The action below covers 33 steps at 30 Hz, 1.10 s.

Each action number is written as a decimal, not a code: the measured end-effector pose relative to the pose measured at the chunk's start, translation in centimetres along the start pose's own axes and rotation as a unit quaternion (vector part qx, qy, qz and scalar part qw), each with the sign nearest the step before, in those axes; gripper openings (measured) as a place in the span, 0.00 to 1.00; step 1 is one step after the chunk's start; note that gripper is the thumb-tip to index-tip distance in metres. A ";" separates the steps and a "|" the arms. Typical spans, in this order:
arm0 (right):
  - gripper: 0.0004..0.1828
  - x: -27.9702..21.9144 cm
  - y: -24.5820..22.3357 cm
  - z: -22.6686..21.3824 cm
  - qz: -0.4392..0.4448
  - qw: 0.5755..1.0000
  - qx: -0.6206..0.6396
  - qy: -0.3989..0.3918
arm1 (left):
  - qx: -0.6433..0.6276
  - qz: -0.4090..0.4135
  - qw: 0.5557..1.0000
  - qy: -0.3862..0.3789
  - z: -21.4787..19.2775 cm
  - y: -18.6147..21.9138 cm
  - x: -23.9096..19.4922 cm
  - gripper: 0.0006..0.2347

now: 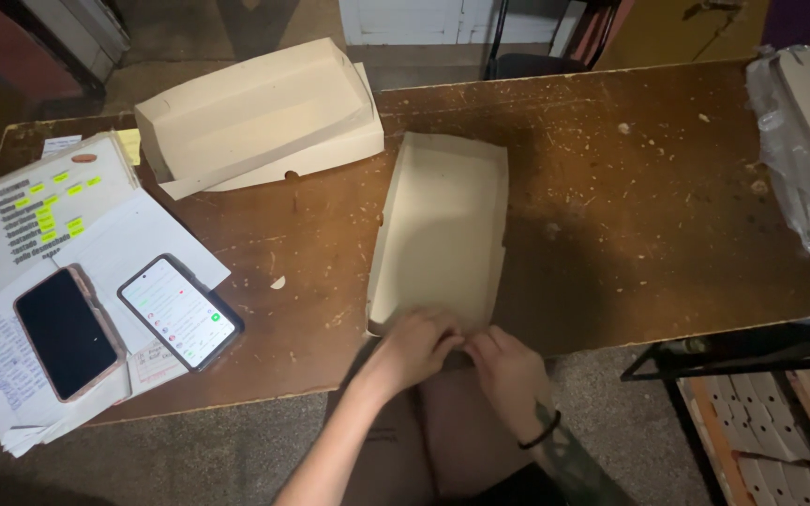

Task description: Folding flat cardboard sheets into takeout boxes

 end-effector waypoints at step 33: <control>0.27 5.3 12.4 -1.3 0.250 0.935 0.240 0.071 | -0.437 0.254 0.861 0.059 -13.7 5.4 -12.6 0.19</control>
Point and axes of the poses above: each hand's wrist, its own x-axis towards the middle knuckle, its own z-axis out of the palm, y = z × x, the point moved 1 cm from there along x, towards the middle knuckle
